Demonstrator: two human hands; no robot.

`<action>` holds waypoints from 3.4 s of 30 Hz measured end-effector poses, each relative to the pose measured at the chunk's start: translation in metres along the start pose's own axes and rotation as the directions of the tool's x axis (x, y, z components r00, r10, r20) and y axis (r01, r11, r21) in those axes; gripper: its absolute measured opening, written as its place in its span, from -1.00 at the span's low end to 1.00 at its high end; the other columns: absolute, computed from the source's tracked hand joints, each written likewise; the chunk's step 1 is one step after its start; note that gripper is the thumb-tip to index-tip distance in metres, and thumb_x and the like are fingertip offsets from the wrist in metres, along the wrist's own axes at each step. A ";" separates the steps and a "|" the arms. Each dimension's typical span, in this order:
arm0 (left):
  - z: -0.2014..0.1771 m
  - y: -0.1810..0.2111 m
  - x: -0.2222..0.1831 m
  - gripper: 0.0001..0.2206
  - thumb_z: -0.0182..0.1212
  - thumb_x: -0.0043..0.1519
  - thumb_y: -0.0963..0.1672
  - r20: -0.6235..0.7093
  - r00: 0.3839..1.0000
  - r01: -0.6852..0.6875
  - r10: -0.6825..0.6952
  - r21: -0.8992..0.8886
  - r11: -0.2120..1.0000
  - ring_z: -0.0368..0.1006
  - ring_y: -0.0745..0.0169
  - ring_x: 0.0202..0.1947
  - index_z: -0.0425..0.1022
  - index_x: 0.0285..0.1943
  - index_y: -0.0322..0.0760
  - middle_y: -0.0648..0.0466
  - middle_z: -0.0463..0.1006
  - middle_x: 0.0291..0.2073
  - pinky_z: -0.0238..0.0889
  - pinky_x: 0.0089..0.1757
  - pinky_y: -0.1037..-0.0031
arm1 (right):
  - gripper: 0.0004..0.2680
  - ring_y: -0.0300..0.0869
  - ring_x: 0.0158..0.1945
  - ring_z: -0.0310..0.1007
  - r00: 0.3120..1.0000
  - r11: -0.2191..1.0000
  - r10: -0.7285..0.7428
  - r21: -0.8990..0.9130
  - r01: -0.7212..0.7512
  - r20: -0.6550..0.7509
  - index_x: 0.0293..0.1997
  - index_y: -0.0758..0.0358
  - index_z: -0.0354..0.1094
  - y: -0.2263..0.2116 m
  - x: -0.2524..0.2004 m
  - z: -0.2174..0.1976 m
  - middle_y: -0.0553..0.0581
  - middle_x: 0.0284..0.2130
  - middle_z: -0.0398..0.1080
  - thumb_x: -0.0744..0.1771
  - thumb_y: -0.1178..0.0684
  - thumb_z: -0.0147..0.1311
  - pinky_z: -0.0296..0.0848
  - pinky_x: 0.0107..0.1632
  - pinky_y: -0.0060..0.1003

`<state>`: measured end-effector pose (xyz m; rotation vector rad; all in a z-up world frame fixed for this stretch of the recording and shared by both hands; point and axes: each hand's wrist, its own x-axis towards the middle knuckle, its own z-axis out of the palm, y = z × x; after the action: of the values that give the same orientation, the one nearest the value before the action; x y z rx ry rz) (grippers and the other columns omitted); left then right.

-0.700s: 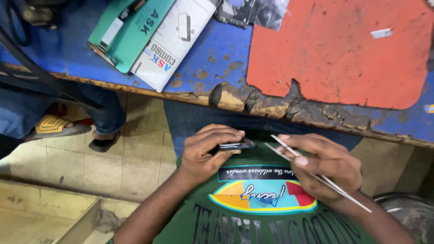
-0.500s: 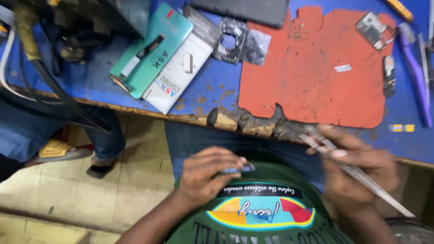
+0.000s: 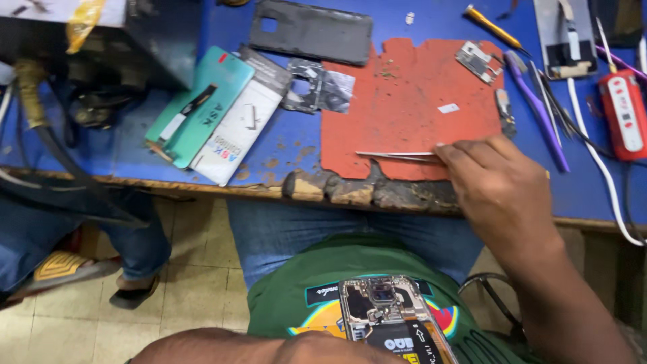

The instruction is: The person removes the back cover of a mobile phone, detaches internal components including the battery and motherboard using tweezers and a screwdriver, then connects a new screen to the motherboard and tests the display.

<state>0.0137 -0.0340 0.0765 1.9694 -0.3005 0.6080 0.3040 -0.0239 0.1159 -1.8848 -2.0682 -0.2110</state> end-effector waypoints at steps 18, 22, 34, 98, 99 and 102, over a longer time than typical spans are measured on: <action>-0.010 -0.028 0.020 -0.85 0.26 0.37 -0.17 -0.243 0.931 0.231 -0.274 -0.189 0.954 0.62 -0.14 -0.03 0.46 -0.01 -0.39 -0.26 0.61 -0.08 0.55 0.01 0.12 | -0.81 -0.04 -0.12 0.55 0.913 0.959 0.269 -0.001 -0.283 -0.307 0.07 0.41 0.54 0.098 -0.069 0.000 0.24 -0.14 0.52 0.38 0.39 0.08 0.50 0.03 -0.27; -0.016 -0.045 0.025 -0.85 0.26 0.37 -0.14 -0.399 0.679 0.205 -0.616 -0.703 0.681 0.62 -0.16 -0.04 0.45 -0.03 -0.37 -0.28 0.61 -0.09 0.56 0.00 0.09 | -0.84 -0.01 -0.20 0.55 0.956 0.981 0.194 0.029 -0.193 -0.221 -0.02 0.43 0.53 0.146 -0.036 0.004 0.29 -0.25 0.51 0.34 0.35 0.11 0.50 -0.05 -0.24; -0.018 -0.047 0.034 -0.75 0.15 0.37 -0.19 -0.292 0.542 -0.072 -0.788 -0.950 0.303 0.49 -0.23 0.12 0.15 0.09 -0.25 -0.41 0.47 0.10 0.44 0.09 -0.07 | -0.94 0.02 -0.28 0.54 0.962 0.968 0.250 0.019 -0.249 -0.113 -0.14 0.48 0.52 0.182 -0.029 0.046 0.32 -0.34 0.50 0.37 0.26 0.22 0.52 -0.14 -0.19; -0.059 -0.070 0.109 -0.85 0.12 0.37 -0.09 0.024 0.998 -0.006 -0.056 0.950 0.312 0.44 -0.14 0.09 0.31 -0.08 -0.23 -0.20 0.49 0.08 0.25 0.07 -0.02 | -0.84 0.01 -0.19 0.57 0.950 0.886 0.108 0.462 0.042 -0.293 -0.13 0.38 0.49 -0.019 -0.052 -0.007 0.21 -0.23 0.53 0.27 0.30 0.35 0.55 -0.14 -0.20; -0.059 -0.070 0.108 -0.85 0.12 0.38 -0.09 0.026 0.998 -0.006 -0.059 0.949 0.316 0.44 -0.14 0.09 0.30 -0.10 -0.23 -0.20 0.49 0.09 0.25 0.08 -0.03 | -0.84 0.00 -0.19 0.57 0.953 0.881 0.108 0.472 0.041 -0.284 -0.13 0.39 0.49 -0.019 -0.051 -0.008 0.21 -0.23 0.53 0.27 0.30 0.36 0.55 -0.14 -0.21; -0.059 -0.070 0.109 -0.84 0.12 0.37 -0.08 0.021 0.998 -0.001 -0.060 0.946 0.324 0.44 -0.15 0.10 0.31 -0.07 -0.23 -0.21 0.48 0.10 0.25 0.07 -0.04 | -0.84 0.01 -0.19 0.57 0.954 0.877 0.100 0.479 0.051 -0.284 -0.13 0.39 0.48 -0.018 -0.049 -0.008 0.21 -0.23 0.53 0.27 0.30 0.35 0.55 -0.14 -0.20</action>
<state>0.1204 0.0567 0.1028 3.1605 0.1532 0.8080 0.2909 -0.0746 0.1087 -1.4689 -1.6923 0.0276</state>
